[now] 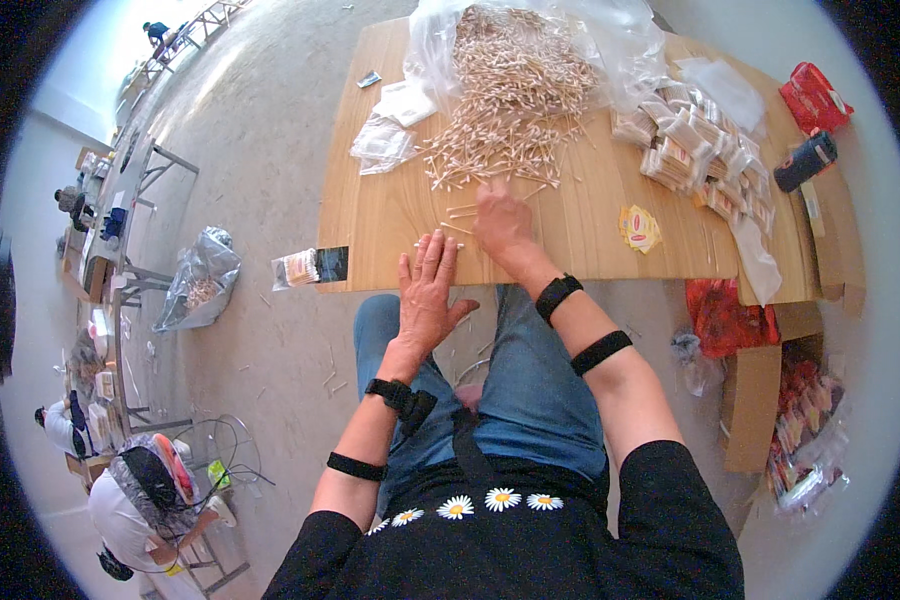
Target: Picking up groups of cotton swabs from a pile and placing them into small plastic bags.
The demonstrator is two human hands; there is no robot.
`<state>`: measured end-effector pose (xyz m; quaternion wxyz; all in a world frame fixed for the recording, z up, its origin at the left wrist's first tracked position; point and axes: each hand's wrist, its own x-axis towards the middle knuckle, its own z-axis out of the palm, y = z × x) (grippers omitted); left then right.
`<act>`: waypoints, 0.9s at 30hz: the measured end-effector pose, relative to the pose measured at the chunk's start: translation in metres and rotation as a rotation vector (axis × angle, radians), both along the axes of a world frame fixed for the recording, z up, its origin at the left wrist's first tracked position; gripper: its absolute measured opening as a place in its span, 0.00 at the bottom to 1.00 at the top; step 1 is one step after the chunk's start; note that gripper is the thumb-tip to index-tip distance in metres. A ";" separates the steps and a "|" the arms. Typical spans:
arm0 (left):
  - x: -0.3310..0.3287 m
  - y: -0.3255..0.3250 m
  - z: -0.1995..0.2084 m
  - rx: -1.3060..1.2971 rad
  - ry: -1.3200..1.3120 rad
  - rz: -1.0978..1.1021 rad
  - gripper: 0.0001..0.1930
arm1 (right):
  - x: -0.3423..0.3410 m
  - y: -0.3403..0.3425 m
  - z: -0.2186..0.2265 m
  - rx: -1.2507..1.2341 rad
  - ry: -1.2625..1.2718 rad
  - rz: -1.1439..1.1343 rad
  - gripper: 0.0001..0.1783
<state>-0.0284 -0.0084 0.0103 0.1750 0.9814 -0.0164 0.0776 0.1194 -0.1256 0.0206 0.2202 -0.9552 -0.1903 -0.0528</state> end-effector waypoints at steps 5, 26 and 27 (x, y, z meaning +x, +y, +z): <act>0.000 0.000 0.001 -0.005 0.006 -0.004 0.58 | -0.017 -0.003 0.007 0.000 0.087 0.074 0.05; 0.003 -0.001 0.012 0.035 0.074 0.024 0.62 | -0.005 -0.024 0.003 0.132 -0.033 0.167 0.04; 0.007 0.001 0.013 0.041 0.054 0.002 0.63 | 0.005 -0.036 0.004 0.094 -0.087 0.091 0.04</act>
